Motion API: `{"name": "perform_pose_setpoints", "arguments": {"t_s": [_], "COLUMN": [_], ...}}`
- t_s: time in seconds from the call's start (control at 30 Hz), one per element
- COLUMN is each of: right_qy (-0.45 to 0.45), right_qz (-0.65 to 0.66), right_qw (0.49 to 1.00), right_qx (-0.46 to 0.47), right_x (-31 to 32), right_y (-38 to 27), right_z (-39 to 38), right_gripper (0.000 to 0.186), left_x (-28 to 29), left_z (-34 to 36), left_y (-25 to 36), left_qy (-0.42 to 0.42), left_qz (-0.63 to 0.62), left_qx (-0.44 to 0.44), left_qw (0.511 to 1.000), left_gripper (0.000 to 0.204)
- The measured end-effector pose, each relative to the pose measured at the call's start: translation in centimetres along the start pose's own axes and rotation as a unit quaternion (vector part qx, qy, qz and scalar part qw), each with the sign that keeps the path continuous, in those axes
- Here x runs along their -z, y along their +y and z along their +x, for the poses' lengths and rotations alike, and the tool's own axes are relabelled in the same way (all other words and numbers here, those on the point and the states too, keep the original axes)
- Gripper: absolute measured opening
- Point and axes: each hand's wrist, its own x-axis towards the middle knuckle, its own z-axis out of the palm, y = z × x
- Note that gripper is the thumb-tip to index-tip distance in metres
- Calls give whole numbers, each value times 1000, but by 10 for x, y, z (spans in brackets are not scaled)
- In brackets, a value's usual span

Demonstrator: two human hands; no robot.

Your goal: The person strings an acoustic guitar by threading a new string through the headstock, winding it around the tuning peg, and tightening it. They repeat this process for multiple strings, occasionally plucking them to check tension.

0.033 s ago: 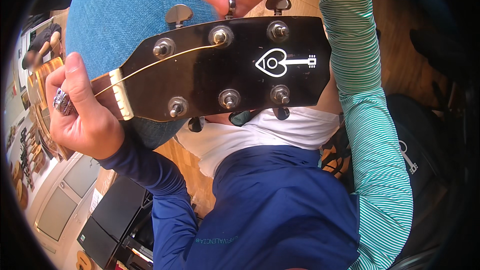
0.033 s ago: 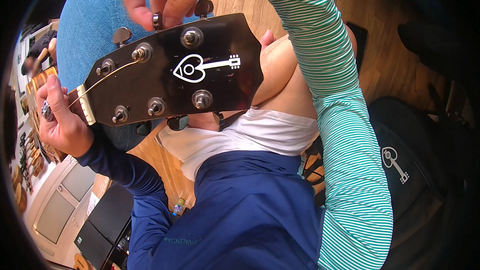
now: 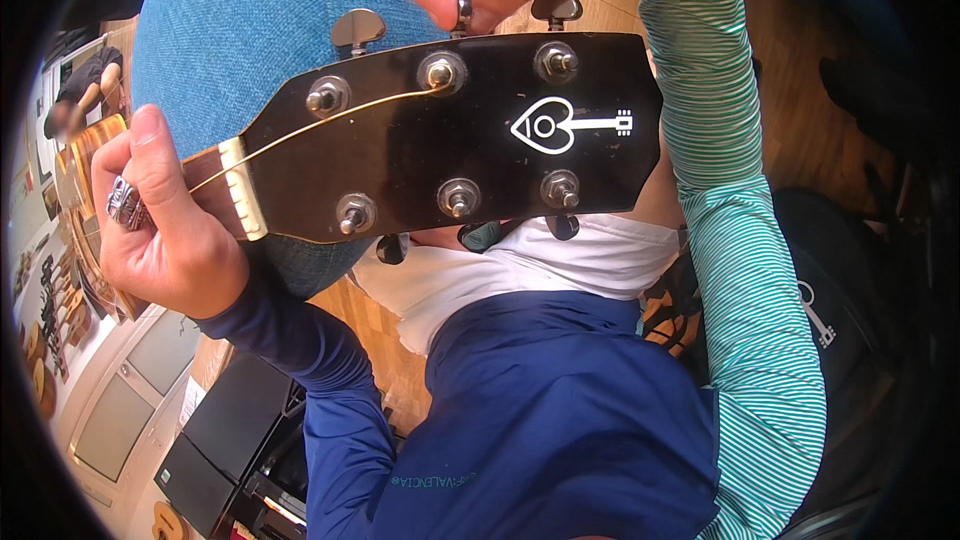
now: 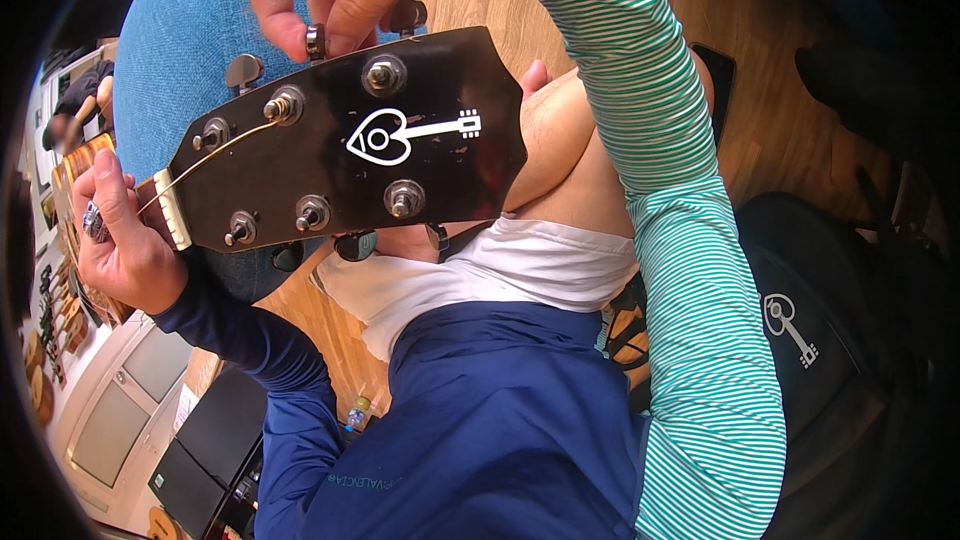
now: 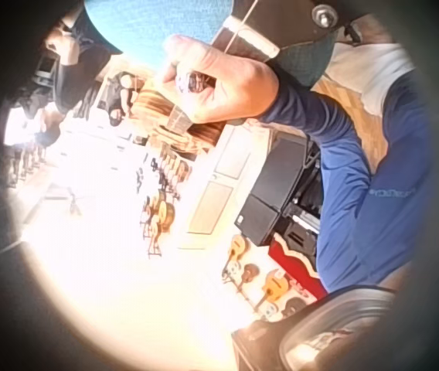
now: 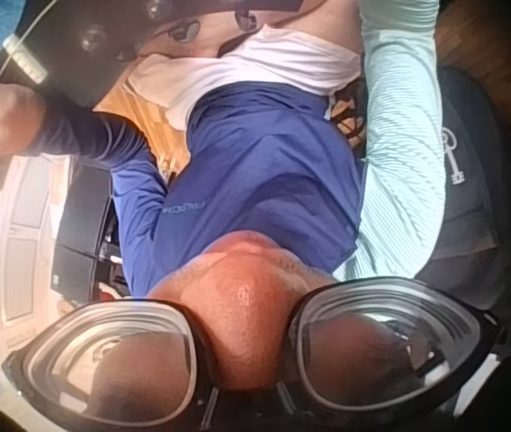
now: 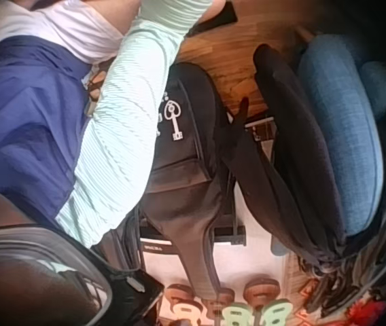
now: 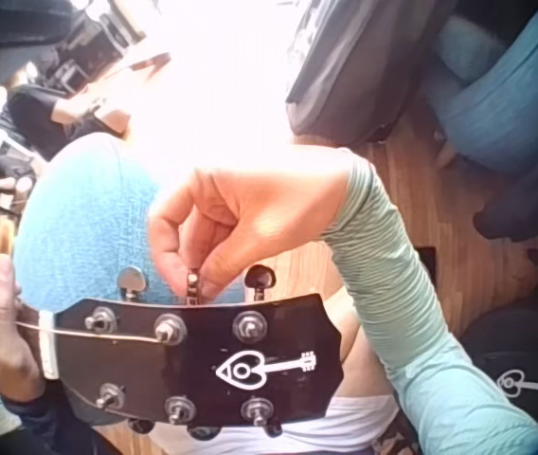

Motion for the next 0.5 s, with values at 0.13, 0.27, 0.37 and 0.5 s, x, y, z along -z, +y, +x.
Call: {"name": "perform_pose_setpoints", "arguments": {"t_s": [0.13,0.27,0.37,0.5], "right_qy": [-1,9,-13,-34], "right_qz": [103,110,61,90], "right_qw": [993,992,996,994], "right_qx": [-59,-63,-69,-48], "right_x": [5,8,10,9], "right_y": [-12,6,-4,5], "right_z": [-8,-1,-4,3], "right_gripper": [16,30,37,34], "left_x": [7,8,5,12], "left_z": [6,7,6,1], "left_y": [-1,0,0,9], "left_qy": [-21,-9,-11,-5], "left_qz": [45,63,67,82], "left_qx": [-27,-26,-15,8], "left_qw": [998,998,998,997], "left_gripper": [16,18,19,20]}}
